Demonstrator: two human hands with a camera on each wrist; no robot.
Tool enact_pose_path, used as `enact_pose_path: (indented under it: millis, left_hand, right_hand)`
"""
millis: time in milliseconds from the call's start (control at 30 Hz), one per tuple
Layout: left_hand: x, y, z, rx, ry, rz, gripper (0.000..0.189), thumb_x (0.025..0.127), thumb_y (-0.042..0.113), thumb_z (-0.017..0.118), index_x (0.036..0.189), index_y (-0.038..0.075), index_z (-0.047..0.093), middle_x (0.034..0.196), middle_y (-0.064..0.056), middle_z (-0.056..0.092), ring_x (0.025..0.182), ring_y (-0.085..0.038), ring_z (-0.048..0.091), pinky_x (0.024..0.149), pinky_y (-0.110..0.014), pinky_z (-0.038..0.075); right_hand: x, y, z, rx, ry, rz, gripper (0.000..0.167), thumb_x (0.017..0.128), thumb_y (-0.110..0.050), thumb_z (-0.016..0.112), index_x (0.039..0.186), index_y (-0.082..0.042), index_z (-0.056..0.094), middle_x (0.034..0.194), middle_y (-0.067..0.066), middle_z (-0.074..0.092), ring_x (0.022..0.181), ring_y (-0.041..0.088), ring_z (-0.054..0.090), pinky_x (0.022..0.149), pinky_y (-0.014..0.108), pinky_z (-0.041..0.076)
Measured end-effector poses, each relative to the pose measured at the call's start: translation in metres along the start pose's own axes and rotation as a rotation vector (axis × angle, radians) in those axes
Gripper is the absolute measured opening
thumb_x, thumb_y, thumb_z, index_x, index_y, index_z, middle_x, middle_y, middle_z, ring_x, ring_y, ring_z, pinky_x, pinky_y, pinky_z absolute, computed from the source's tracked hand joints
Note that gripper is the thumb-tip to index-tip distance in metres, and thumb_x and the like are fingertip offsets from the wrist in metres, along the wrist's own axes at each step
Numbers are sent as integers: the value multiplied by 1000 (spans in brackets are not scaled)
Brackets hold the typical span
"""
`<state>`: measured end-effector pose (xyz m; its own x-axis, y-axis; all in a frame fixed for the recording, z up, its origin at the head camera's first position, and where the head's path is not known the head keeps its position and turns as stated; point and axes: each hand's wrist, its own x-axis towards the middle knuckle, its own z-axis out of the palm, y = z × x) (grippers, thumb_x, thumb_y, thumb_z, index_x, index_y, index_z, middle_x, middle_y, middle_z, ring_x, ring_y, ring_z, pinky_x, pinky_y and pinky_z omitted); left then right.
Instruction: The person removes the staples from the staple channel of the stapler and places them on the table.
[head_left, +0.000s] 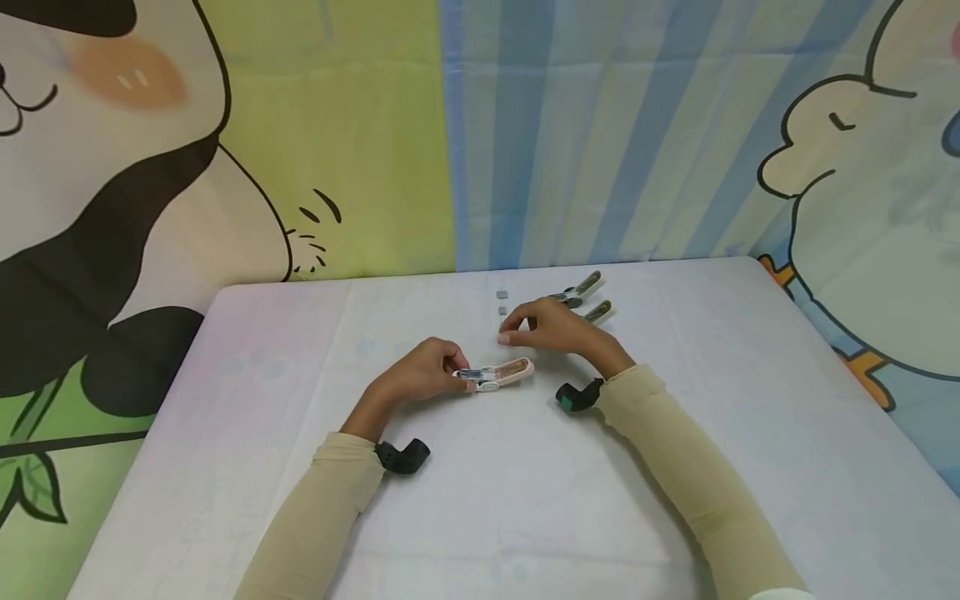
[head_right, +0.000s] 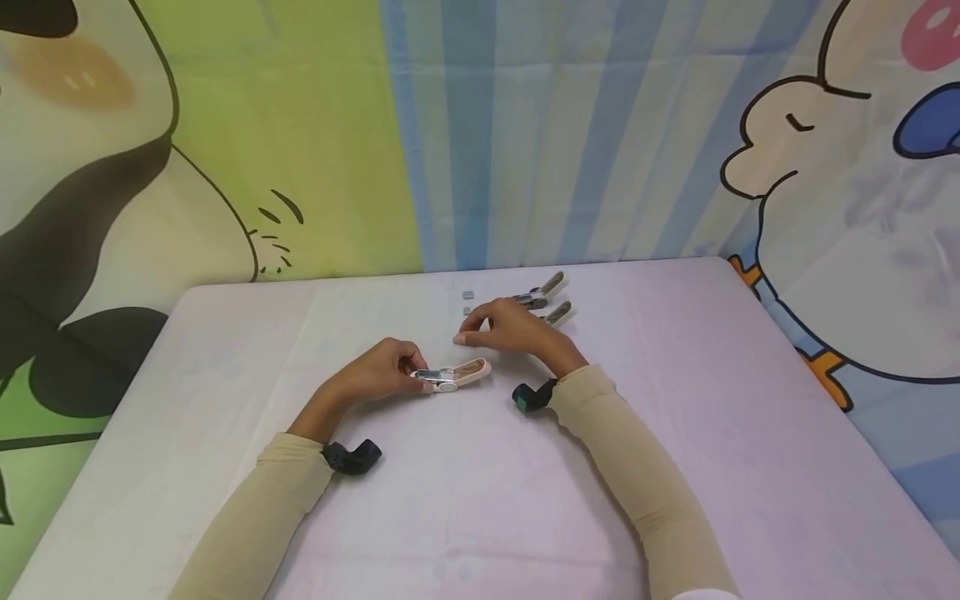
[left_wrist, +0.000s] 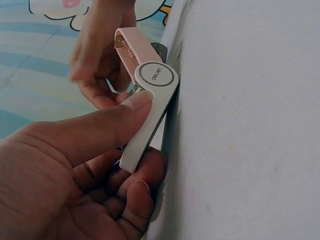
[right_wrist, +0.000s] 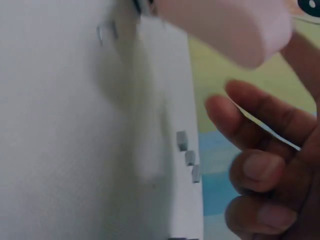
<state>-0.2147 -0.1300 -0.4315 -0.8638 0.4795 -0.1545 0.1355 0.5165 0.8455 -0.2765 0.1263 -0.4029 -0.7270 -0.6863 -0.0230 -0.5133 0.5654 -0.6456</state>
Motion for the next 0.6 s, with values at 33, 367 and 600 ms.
enact_pose_path:
  millis: [33, 367, 600]
  left_hand:
    - [0, 0, 0, -2, 0, 1, 19, 79, 11, 81, 90, 4, 67, 77, -5, 60, 66, -15, 50, 60, -30, 41]
    - [-1, 2, 1, 38, 7, -10, 19, 80, 15, 81, 88, 5, 67, 79, -5, 61, 69, -16, 50, 62, -30, 42]
    - [6, 11, 12, 92, -35, 66, 19, 83, 18, 79, 91, 5, 68, 81, -2, 62, 72, -15, 54, 65, -29, 46]
  right_hand:
    - [-3, -3, -1, 23, -46, -13, 28, 90, -29, 72, 112, -11, 72, 92, -3, 68, 56, 15, 45, 55, 32, 40]
    - [-24, -13, 5, -47, -208, -80, 27, 87, -25, 75, 109, -10, 73, 92, -8, 68, 64, 9, 51, 59, 27, 44]
    - [-44, -12, -4, -117, -190, -71, 26, 90, -21, 72, 112, -8, 72, 93, -6, 66, 66, 9, 51, 59, 27, 44]
